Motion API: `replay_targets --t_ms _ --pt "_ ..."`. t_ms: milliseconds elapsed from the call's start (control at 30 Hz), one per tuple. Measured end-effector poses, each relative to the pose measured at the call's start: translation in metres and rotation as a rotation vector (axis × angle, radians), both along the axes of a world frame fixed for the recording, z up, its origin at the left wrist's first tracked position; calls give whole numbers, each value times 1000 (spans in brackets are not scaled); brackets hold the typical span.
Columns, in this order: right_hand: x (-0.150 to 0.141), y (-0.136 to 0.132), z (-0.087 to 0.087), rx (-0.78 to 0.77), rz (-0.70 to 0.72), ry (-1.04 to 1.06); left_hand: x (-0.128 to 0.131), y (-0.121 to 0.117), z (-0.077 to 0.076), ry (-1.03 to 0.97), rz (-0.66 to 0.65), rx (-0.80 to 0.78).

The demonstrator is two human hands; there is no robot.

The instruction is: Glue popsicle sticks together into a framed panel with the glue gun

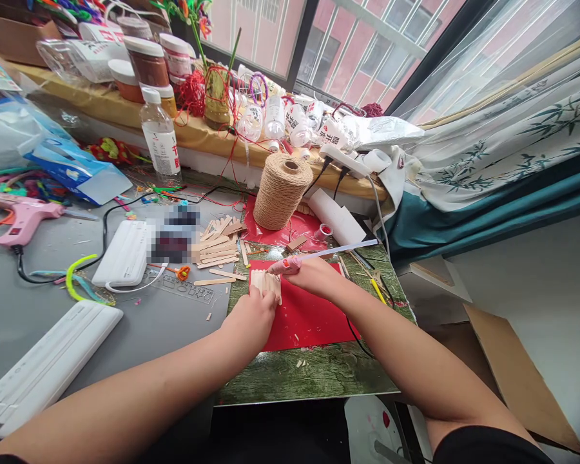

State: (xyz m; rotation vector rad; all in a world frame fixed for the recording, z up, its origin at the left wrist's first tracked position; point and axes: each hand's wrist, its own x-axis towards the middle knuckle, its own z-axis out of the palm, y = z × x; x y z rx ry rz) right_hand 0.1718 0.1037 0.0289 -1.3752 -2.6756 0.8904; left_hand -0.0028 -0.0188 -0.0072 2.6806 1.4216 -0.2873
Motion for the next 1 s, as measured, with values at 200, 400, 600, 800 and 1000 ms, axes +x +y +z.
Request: replay_targets --t_ms 200,400,600,800,1000 --pt "1 0 1 32 42 -5 0 0 2 12 -9 -6" --pt "5 0 1 25 25 -4 -1 0 -1 5 -9 -5" --pt "4 -2 6 16 24 -18 0 1 2 -5 -5 -8" --pt "6 -1 6 -14 2 -19 -1 -1 2 -13 6 16" --pt "10 2 3 -21 -24 -73 -1 -1 1 -23 17 -8"
